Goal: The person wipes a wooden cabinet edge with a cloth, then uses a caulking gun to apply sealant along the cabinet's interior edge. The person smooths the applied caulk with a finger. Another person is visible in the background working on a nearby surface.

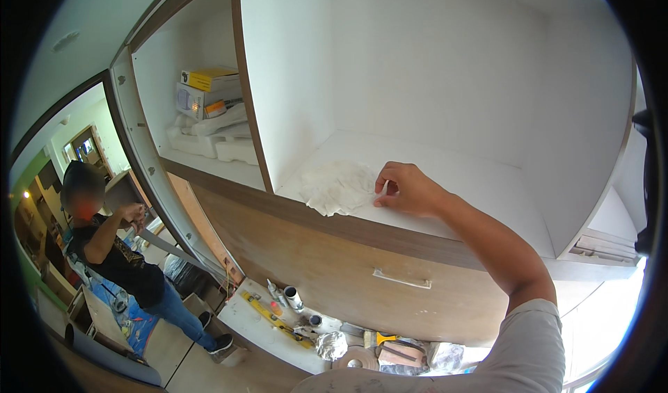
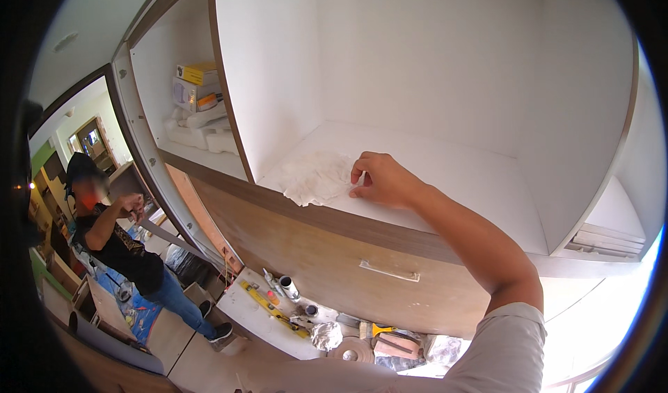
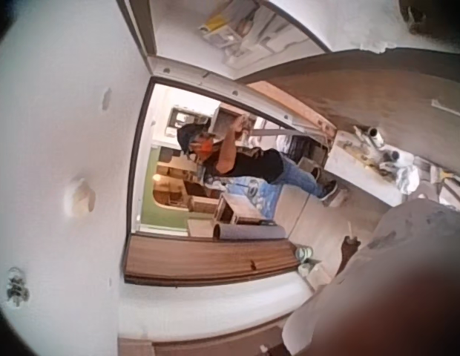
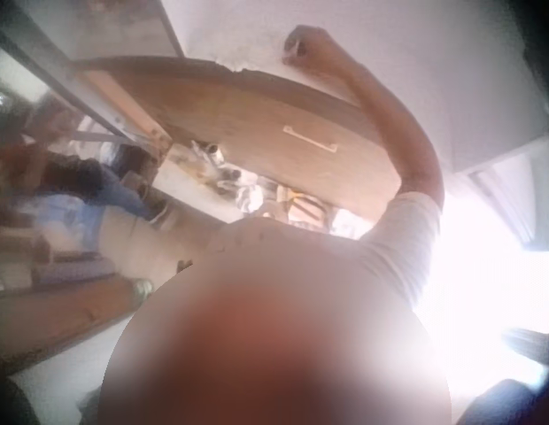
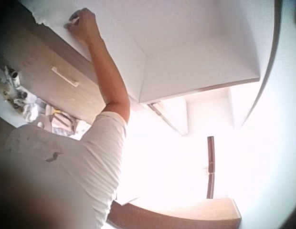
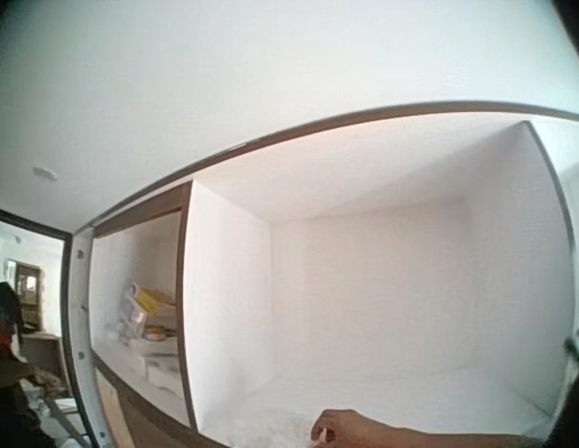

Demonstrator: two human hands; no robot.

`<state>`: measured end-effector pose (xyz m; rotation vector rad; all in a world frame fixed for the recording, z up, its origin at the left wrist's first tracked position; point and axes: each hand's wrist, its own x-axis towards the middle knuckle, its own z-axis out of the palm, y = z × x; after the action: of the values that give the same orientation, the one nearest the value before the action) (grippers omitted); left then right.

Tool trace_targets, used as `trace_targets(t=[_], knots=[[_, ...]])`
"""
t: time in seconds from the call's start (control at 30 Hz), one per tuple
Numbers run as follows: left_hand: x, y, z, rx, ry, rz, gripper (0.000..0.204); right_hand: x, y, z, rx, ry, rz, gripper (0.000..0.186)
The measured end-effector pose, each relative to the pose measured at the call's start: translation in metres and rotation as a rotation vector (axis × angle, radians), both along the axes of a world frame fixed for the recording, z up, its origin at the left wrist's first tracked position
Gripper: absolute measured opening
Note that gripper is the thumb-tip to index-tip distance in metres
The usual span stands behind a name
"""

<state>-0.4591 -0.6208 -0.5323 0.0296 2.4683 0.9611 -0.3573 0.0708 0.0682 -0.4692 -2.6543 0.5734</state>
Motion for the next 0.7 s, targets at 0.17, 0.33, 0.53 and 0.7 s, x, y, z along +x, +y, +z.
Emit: trace_targets(t=[0.17,0.33,0.53,0.7], knots=[[0.018,-0.002,-0.004,0.014,0.088,-0.008,0.067,0.007,0.002,0.004,0.130,-0.104,0.036,0.020],[0.015,0.003,-0.003,0.136,-0.077,0.139,0.050,-0.017,0.017,0.001,0.188,0.009,0.164,0.026],[0.014,0.023,0.017,0.434,-0.217,0.300,0.028,-0.047,0.022,0.001,0.362,-0.159,0.292,0.035],[0.034,0.034,0.009,0.359,-0.166,0.337,0.043,-0.035,0.028,0.020,0.165,-0.308,0.075,0.043]])
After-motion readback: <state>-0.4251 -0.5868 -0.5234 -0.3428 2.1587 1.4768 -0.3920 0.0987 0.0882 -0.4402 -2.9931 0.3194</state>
